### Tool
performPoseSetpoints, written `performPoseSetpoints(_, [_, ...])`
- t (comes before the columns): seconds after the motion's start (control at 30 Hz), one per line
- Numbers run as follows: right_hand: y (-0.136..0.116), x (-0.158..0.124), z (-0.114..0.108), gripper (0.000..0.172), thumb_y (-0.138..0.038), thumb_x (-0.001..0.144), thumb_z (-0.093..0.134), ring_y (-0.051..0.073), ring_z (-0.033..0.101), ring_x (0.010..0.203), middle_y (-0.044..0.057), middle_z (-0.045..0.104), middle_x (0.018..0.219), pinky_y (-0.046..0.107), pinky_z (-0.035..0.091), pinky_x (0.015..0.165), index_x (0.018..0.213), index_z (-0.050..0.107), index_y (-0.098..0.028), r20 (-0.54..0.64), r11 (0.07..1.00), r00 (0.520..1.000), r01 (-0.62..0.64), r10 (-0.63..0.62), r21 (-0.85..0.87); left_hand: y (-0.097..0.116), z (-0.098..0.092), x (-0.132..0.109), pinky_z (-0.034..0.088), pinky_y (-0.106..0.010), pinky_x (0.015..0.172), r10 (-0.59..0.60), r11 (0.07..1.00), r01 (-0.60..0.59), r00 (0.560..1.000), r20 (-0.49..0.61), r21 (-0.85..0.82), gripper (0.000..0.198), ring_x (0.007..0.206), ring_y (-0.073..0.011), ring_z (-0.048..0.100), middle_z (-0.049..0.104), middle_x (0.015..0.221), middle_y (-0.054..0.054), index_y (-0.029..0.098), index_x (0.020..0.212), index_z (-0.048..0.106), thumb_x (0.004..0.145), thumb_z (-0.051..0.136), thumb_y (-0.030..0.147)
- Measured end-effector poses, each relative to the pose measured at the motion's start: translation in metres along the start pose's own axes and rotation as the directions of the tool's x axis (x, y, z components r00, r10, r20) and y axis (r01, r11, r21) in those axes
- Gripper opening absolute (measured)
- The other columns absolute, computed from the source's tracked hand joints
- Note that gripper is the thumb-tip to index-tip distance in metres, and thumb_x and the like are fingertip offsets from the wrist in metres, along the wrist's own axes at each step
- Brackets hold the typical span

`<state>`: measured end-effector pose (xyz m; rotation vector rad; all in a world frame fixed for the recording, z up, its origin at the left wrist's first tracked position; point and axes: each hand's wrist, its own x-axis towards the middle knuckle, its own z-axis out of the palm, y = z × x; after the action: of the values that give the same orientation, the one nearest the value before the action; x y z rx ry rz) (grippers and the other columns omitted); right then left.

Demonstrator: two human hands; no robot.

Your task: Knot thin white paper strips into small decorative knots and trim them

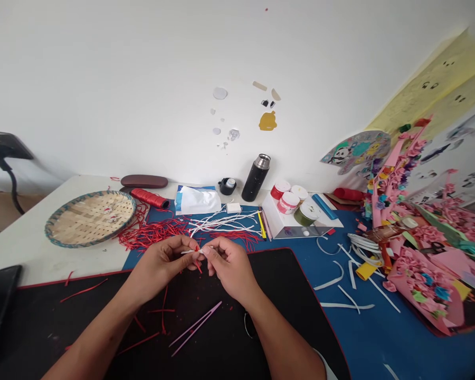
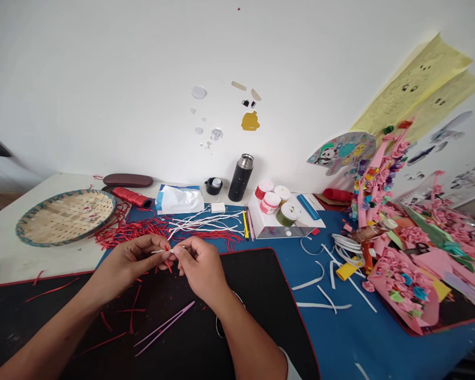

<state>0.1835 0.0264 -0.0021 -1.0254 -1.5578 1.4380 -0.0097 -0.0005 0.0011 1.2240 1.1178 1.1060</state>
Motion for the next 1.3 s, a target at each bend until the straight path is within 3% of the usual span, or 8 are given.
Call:
performPoseSetpoints(0.4, [0.0001,0.0002,-0.0016,0.024,-0.042,0.098,0.064,0.012,0.054,0.053,-0.004,0.059,0.061,0.025,0.041,0.056,0.09,0.067,-0.019,-0.014,1.0,1.0,-0.012,0.012,0.002,0.0009,0.0001,0.0004,0.06,-0.031,0.072,-0.014,0.998,0.015,1.0,0.016,-0.068,0.037,0.078,-0.0214,0.077,0.083,0.084,-0.004,0.022,0.099,0.076,0.081,0.088,0.052])
performPoseSetpoints(0.73, [-0.0007,0.0005,-0.0008,0.031,-0.048,0.098,0.066,0.012,0.055,0.053,-0.004,0.059,0.063,0.025,0.043,0.056,0.092,0.068,-0.018,-0.029,1.0,1.0,-0.004,0.003,-0.016,0.0024,0.0016,0.0014,0.055,-0.03,0.065,0.008,1.0,-0.008,1.0,-0.022,0.0,0.039,0.073,-0.0209,0.072,0.078,0.078,-0.004,0.02,0.094,0.077,0.083,0.084,0.056])
performPoseSetpoints(1.07, [0.0049,0.0004,-0.0009,0.028,-0.046,0.099,0.065,0.012,0.056,0.056,-0.002,0.062,0.071,0.025,0.043,0.055,0.097,0.072,-0.019,0.058,0.999,0.998,-0.027,0.029,-0.047,-0.0015,-0.0007,0.0025,0.052,-0.03,0.061,-0.009,0.999,0.007,0.998,-0.059,-0.032,0.04,0.066,-0.0186,0.065,0.071,0.072,-0.001,0.02,0.095,0.077,0.086,0.081,0.059])
performPoseSetpoints(1.3, [0.0075,0.0002,-0.0035,0.021,-0.039,0.097,0.069,0.017,0.061,0.073,0.001,0.067,0.08,0.028,0.046,0.068,0.103,0.074,-0.02,-0.016,0.993,0.998,0.055,-0.057,-0.107,0.0006,-0.0013,0.0011,0.049,-0.029,0.062,-0.048,0.998,0.049,0.998,0.033,-0.031,0.041,0.065,-0.0173,0.062,0.068,0.071,0.0,0.02,0.093,0.073,0.089,0.077,0.06])
